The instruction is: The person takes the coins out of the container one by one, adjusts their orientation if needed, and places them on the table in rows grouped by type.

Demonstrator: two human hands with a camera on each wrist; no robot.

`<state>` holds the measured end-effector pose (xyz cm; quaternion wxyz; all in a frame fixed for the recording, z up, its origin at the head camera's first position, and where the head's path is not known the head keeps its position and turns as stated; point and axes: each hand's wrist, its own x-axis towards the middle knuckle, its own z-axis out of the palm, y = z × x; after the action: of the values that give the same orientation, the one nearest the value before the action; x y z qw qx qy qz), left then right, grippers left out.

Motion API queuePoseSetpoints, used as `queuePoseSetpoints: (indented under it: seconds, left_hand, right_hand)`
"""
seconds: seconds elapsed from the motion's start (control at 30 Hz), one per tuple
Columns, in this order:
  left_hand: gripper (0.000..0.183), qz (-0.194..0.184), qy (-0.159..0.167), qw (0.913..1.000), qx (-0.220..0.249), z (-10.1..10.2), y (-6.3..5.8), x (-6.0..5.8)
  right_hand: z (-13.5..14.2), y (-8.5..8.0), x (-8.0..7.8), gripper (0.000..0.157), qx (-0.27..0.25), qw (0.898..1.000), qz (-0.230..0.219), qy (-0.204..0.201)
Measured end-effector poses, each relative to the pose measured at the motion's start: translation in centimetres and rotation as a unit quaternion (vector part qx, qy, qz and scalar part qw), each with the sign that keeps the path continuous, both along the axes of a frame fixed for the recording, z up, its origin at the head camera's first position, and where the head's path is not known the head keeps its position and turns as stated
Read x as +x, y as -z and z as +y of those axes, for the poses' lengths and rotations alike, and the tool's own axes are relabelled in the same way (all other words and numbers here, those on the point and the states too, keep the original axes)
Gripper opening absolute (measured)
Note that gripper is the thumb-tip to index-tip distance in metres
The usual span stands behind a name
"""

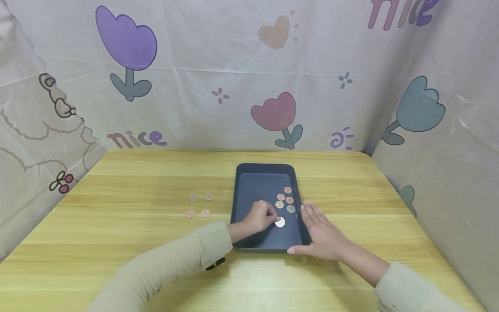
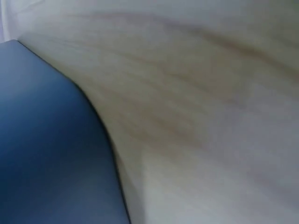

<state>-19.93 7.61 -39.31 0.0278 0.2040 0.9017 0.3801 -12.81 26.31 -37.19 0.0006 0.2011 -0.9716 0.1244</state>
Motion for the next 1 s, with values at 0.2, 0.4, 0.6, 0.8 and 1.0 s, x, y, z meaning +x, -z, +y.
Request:
queuePoseSetpoints:
  seconds: [0.2,0.4,0.6,0.8,1.0]
  left_hand:
    - [0.018,-0.039,0.016,0.9978,0.051,-0.8,-0.5,0.2]
    - [0.017,-0.038,0.018,0.9951,0.09,-2.1,-1.9,0.1]
    - [0.017,-0.032,0.009,0.9935,0.109,-3.9,-3.1,-0.1]
    - [0.015,-0.016,-0.022,0.9927,0.117,-6.2,-3.4,-0.6]
    - [0.015,-0.045,-0.066,0.9895,0.121,-8.6,-2.6,-1.2]
  right_hand:
    - [0.0,-0.2,0.1,0.113,0.006,1.0,-0.011,0.006]
    - [-0.1,-0.4,0.1,0.113,0.006,1.0,-0.012,0.005]
    - [-0.1,-0.3,0.1,0.113,0.005,1.0,-0.012,0.003]
    - [0.0,-0.1,0.0,0.113,-0.002,1.0,-0.015,0.006]
    - [0.1,0.0,0.0,0.114,-0.003,1.0,-0.019,0.007]
